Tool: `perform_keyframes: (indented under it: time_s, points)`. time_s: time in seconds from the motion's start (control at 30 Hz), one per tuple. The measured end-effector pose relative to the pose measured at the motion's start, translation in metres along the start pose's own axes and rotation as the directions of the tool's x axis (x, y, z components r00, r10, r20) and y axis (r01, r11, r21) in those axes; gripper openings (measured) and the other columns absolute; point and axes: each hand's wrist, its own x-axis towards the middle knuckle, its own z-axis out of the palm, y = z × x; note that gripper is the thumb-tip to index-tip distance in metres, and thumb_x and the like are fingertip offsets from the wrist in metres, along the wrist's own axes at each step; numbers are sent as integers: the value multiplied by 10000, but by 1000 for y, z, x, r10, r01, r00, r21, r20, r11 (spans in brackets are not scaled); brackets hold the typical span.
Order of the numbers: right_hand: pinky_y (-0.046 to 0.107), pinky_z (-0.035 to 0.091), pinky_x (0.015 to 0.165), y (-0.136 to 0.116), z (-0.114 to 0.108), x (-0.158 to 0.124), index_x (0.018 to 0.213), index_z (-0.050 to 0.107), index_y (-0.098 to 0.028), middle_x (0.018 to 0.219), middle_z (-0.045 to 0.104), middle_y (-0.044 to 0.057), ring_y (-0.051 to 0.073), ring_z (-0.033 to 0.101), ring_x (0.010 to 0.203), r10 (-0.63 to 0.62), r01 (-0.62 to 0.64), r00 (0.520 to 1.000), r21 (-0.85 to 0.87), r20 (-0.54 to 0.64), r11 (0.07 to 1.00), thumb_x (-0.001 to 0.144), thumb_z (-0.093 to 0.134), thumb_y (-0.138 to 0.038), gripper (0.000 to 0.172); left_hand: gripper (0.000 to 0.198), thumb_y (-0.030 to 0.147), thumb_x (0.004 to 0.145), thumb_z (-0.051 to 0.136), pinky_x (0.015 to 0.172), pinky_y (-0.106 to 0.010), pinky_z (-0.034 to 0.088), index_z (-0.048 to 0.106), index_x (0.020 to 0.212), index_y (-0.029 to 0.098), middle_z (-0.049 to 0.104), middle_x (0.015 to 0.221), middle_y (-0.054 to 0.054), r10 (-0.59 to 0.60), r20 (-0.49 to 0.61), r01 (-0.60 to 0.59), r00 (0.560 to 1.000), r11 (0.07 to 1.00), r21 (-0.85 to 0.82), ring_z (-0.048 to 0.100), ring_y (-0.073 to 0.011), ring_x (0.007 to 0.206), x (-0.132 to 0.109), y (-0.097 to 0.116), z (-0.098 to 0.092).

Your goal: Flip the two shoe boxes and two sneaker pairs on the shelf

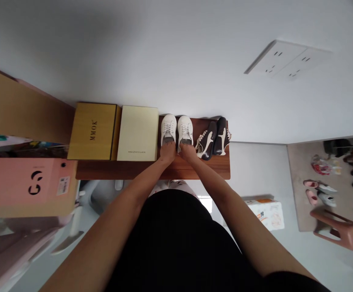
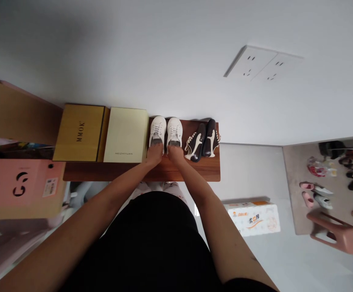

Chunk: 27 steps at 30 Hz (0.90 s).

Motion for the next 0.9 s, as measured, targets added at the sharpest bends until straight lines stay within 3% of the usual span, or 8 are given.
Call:
perform_keyframes:
  time_s: [0.3,0.53,0.63,0.73,0.83,0.9]
  points:
    - [336,521,942,-1,12,5,1184,658,-162,1200,724,181,277,689,1111,-30,30,999,16,-15,999,980,568,-272,249,338,114,1006,371,994,-339,477,601,1253,84,704,1163,-177,-40,69,39,997,999,25,662,-277,1147,0,-2,-7]
    - [375,480,980,12,25,-16,1147,660,-155,1193,694,165,281,631,1124,-70,98,963,96,-259,990,991,560,-265,215,318,233,1004,466,960,-360,478,586,1252,76,681,1215,-203,-35,55,34,998,999,21,647,-317,1173,-1,-8,-12]
    - [383,481,977,34,37,-35,1119,679,-163,1120,702,150,274,628,1075,-27,141,910,249,-413,958,989,535,-262,218,290,253,989,498,956,-363,471,607,1204,93,685,1211,-204,1,-5,-1,1000,1000,-9,646,-318,1169,0,-7,-19]
    - [415,488,985,70,47,-55,1119,677,-177,1087,702,140,277,620,1064,116,151,828,417,-549,896,976,506,-261,238,241,237,996,462,932,-347,480,650,1115,142,714,1160,-154,93,-24,-95,995,991,-91,669,-271,1096,2,3,-25]
    - [471,476,1019,113,51,-68,1202,637,-176,1150,681,162,303,594,1123,356,28,724,542,-590,840,947,517,-288,304,244,281,1007,461,909,-331,495,682,1024,178,740,1076,-110,237,17,-227,971,948,-222,684,-239,1036,4,26,-21]
    - [491,464,1041,143,50,-71,1255,596,-151,1181,664,181,322,576,1169,516,-125,664,601,-540,790,921,557,-332,382,244,288,1006,473,916,-328,502,693,1020,185,751,1055,-101,299,67,-266,952,915,-305,696,-232,1027,4,47,-11]
